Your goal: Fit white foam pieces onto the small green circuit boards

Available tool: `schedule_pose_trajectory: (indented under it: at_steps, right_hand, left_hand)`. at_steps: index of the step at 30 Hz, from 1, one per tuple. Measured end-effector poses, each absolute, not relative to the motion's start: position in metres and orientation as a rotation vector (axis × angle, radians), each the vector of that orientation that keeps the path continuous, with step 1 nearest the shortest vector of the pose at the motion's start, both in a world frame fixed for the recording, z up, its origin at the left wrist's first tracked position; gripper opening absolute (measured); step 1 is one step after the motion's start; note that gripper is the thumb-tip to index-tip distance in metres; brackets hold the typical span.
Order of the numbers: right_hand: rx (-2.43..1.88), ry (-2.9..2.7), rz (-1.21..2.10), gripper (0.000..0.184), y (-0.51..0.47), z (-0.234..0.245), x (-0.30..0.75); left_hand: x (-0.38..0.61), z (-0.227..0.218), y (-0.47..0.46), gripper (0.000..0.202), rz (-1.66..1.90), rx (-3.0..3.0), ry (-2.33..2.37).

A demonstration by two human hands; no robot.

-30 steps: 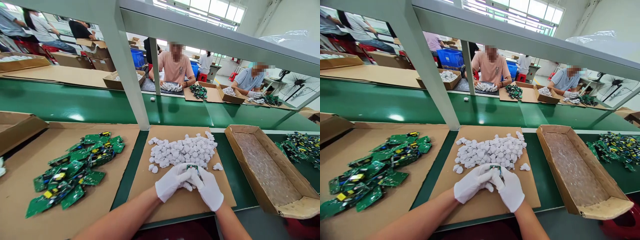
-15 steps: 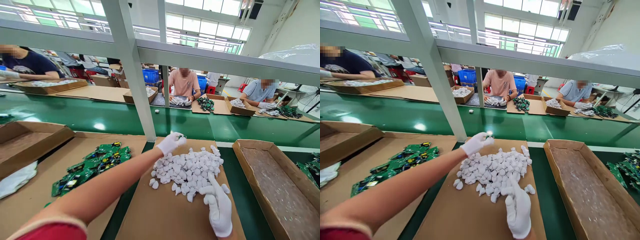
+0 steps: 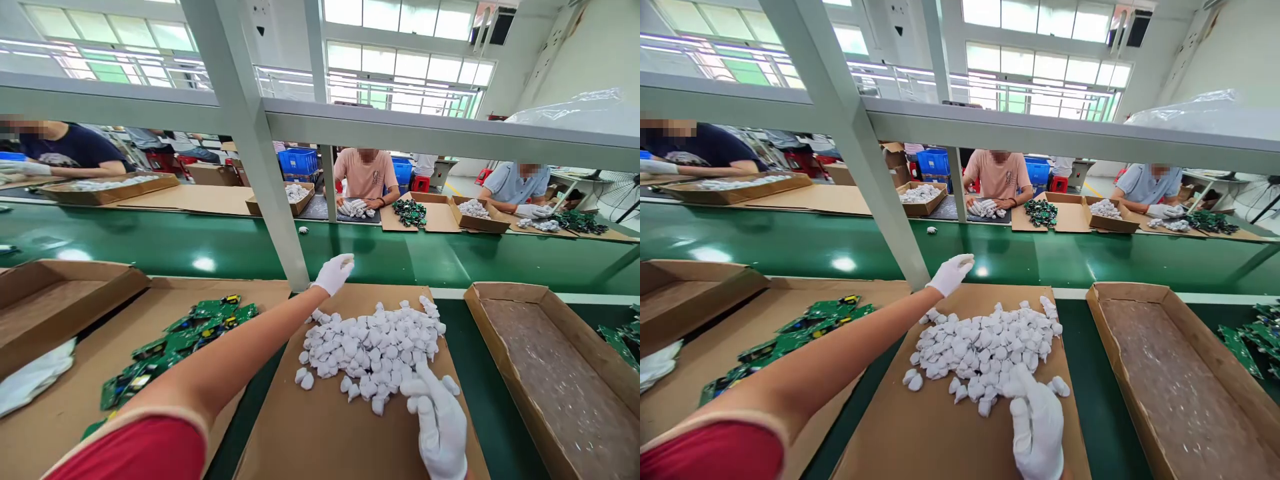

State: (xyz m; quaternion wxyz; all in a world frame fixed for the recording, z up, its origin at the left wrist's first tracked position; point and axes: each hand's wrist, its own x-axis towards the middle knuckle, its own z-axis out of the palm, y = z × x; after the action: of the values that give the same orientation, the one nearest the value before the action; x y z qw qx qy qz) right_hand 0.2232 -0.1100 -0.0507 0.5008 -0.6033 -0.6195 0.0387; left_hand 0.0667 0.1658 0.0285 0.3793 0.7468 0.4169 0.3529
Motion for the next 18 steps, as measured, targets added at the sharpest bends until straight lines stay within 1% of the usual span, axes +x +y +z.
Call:
schedule_pose_trajectory:
  at_steps: [3, 4, 5, 7, 9, 11, 13, 14, 16, 18]
  right_hand:
    - [-1.471, -1.368, 0.223, 0.041, -0.109, -0.034, 0.209]
    - [-1.425, -1.332, 0.249, 0.047, -0.109, -0.029, 0.202]
    - [-1.397, -1.312, 0.285, 0.052, -0.109, -0.024, 0.193]
    - [-1.366, -1.291, 0.388, 0.061, -0.110, -0.018, 0.177]
    - [-1.343, -1.270, 0.528, 0.067, -0.112, -0.016, 0.164]
    - [-1.282, -1.230, 0.681, 0.079, -0.114, -0.016, 0.154]
    - [-1.193, -1.170, 0.820, 0.092, -0.116, -0.014, 0.147]
    - [-1.146, -1.134, 0.885, 0.096, -0.117, -0.012, 0.144]
    - [-1.064, -1.048, 1.011, 0.092, -0.118, -0.007, 0.137]
    - [-1.010, -0.966, 1.129, 0.081, -0.119, -0.001, 0.130]
  left_hand:
    - [0.061, 0.034, 0.089, 0.033, 0.735, 1.853, 0.950]
    - [0.057, 0.035, 0.061, 0.034, 0.639, 1.812, 0.875]
    - [0.052, 0.036, 0.034, 0.035, 0.469, 1.670, 0.719]
    - [0.044, 0.036, -0.011, 0.029, 0.289, 1.402, 0.546]
    - [0.039, 0.033, -0.041, 0.021, 0.268, 1.227, 0.494]
    - [0.038, 0.027, -0.057, 0.013, 0.334, 1.142, 0.492]
    - [0.038, 0.022, -0.066, 0.012, 0.404, 1.107, 0.479]
    - [0.038, 0.020, -0.070, 0.014, 0.427, 1.108, 0.459]
    - [0.037, 0.019, -0.077, 0.019, 0.460, 1.138, 0.386]
    - [0.035, 0.020, -0.084, 0.023, 0.508, 1.157, 0.322]
